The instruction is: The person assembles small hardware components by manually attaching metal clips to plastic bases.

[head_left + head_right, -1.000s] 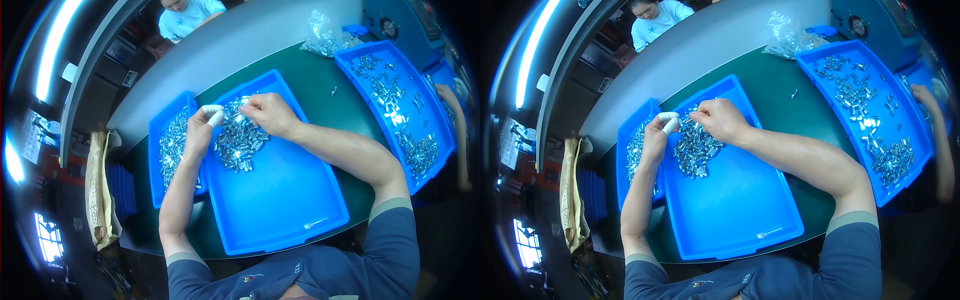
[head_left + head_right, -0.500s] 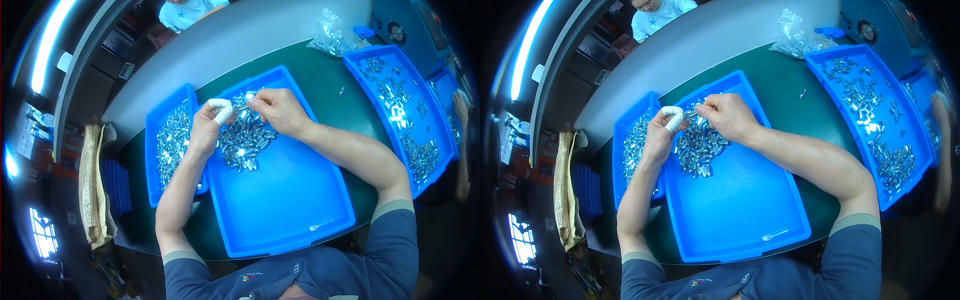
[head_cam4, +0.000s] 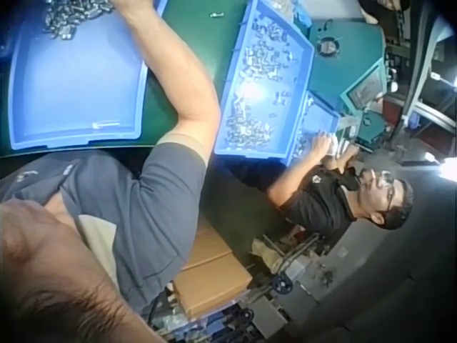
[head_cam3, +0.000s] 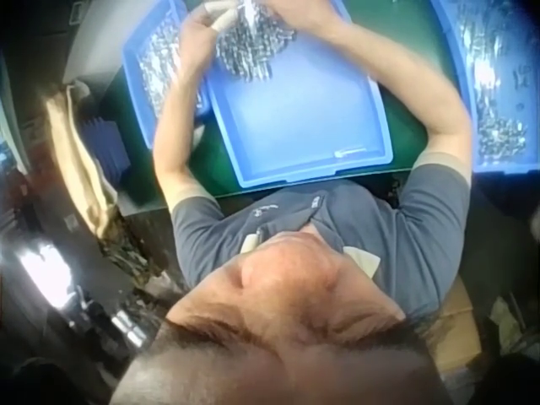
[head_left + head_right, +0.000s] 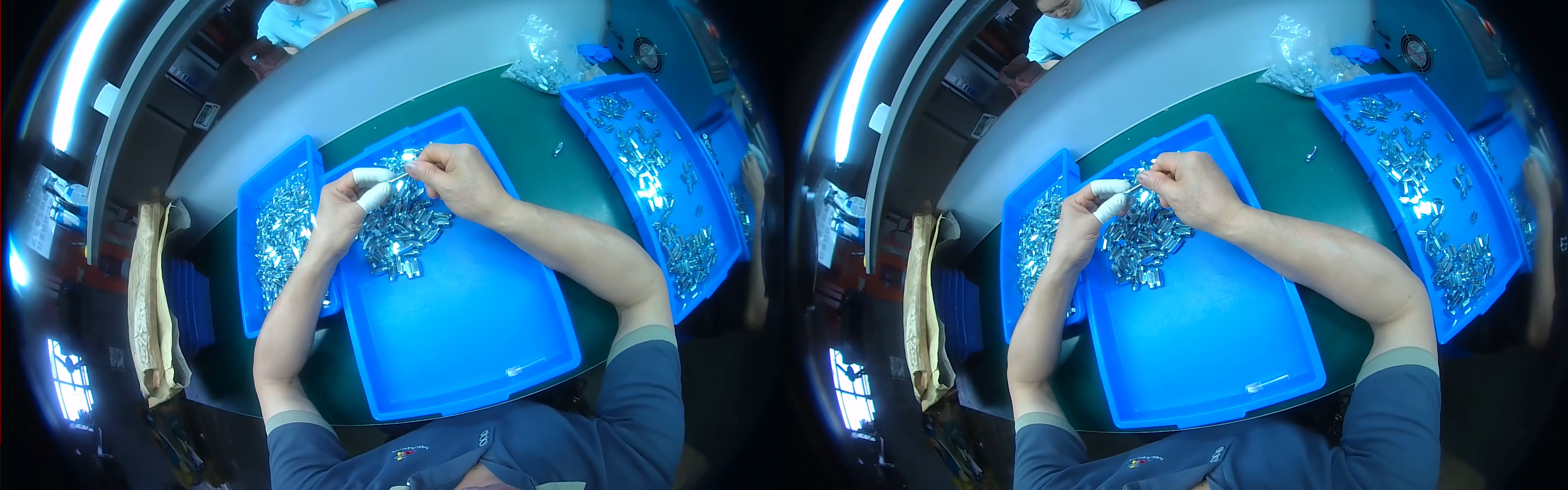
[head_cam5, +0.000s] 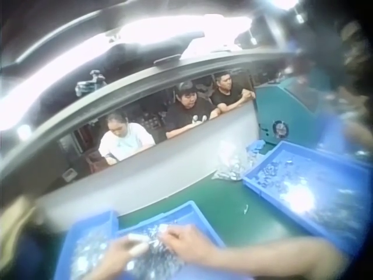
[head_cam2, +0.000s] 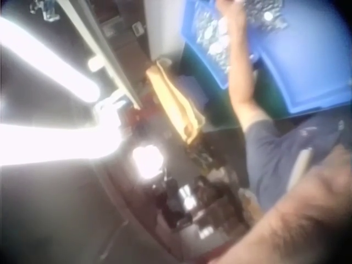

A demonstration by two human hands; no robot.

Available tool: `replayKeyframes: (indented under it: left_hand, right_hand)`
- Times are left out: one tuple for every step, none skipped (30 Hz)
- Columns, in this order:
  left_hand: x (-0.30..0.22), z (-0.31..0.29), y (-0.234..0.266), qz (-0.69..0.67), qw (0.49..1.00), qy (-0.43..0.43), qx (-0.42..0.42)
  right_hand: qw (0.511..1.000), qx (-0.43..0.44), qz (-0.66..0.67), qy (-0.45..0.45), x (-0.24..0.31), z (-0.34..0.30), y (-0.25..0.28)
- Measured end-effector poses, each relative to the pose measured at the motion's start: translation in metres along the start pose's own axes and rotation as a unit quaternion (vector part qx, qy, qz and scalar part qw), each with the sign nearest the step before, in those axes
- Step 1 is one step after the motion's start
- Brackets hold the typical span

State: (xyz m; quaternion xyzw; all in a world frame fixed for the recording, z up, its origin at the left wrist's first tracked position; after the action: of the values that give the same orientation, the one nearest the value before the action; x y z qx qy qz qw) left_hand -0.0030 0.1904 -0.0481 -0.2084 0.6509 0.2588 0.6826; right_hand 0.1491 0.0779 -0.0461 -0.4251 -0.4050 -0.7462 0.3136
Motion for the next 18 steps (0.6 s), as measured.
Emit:
replayKeyframes:
  left_hand:
    - [0.0, 0.0, -0.001, 0.017, 1.0, 0.001, 0.0]
    - [0.001, 0.0, -0.002, 0.016, 1.0, 0.001, 0.0]
    - [0.001, 0.0, -0.002, 0.03, 1.0, 0.0, -0.005]
    - [0.001, -0.001, -0.001, 0.044, 0.999, -0.002, -0.011]
    - [0.001, -0.001, -0.002, 0.045, 0.999, -0.003, -0.011]
    - [0.001, -0.001, -0.002, 0.051, 0.999, -0.014, -0.01]
    - [0.0, -0.001, -0.003, 0.058, 0.998, -0.028, -0.007]
    - [0.0, -0.002, -0.003, 0.059, 0.998, -0.031, -0.006]
    - [0.002, -0.004, -0.001, 0.062, 0.998, -0.022, -0.015]
    - [0.004, -0.005, -0.001, 0.064, 0.998, -0.012, -0.021]
    - [0.003, -0.005, -0.003, 0.052, 0.998, -0.016, -0.018]
    - [0.002, -0.007, -0.003, 0.054, 0.998, -0.018, -0.015]
    - [0.0, -0.01, -0.003, 0.064, 0.998, -0.016, -0.018]
    - [-0.002, -0.013, -0.001, 0.073, 0.997, -0.014, -0.02]
    - [-0.005, -0.015, 0.001, 0.095, 0.995, -0.014, -0.018]
    - [-0.008, -0.019, 0.001, 0.097, 0.995, -0.013, -0.014]
    - [-0.013, -0.023, 0.002, 0.135, 0.991, -0.015, -0.019]
    - [-0.017, -0.027, 0.005, 0.173, 0.984, -0.016, -0.024]
  right_hand:
    - [1.0, 0.001, -0.003, 0.006, 0.0, 0.0, 0.0]
    - [1.0, 0.001, -0.003, 0.006, 0.0, 0.0, 0.0]
    - [1.0, 0.006, -0.014, 0.012, 0.0, 0.0, 0.0]
    - [1.0, 0.012, -0.023, 0.018, 0.002, 0.0, -0.001]
    - [0.999, 0.012, -0.023, 0.019, 0.001, 0.001, 0.0]
    - [0.999, 0.019, -0.028, 0.017, -0.001, 0.002, -0.002]
    - [0.999, 0.026, -0.034, 0.017, -0.002, 0.003, -0.002]
    - [0.999, 0.024, -0.034, 0.019, -0.002, 0.002, -0.002]
    - [0.999, 0.034, -0.037, 0.015, -0.003, 0.002, -0.004]
    - [0.998, 0.044, -0.039, 0.009, -0.004, 0.001, -0.005]
    - [0.998, 0.04, -0.039, 0.01, -0.004, 0.0, -0.005]
    - [0.999, 0.039, -0.027, 0.009, -0.004, -0.001, -0.006]
    - [0.999, 0.038, -0.015, 0.008, -0.005, -0.002, -0.006]
    - [0.999, 0.034, -0.014, 0.008, -0.006, -0.001, -0.006]
    - [0.999, 0.048, -0.009, 0.017, -0.007, -0.001, -0.009]
    - [0.998, 0.06, -0.003, 0.023, -0.005, -0.001, -0.01]
    - [0.999, 0.043, 0.009, 0.011, -0.006, -0.003, -0.007]
    - [0.999, 0.04, 0.012, 0.009, -0.008, -0.002, -0.005]
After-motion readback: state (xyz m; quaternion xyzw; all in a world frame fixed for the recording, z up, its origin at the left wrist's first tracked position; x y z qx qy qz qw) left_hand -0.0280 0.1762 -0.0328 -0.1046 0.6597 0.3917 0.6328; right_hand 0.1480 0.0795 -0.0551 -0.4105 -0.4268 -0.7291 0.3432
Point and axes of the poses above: each hand's wrist, its own z-axis towards the middle knuckle, its own y-axis out of the back of the hand, x = y × z, the point moved 7 cm from there along z, towards the middle knuckle, and after that the axes turned 9 degrees about -z, right-handed, at the moved point
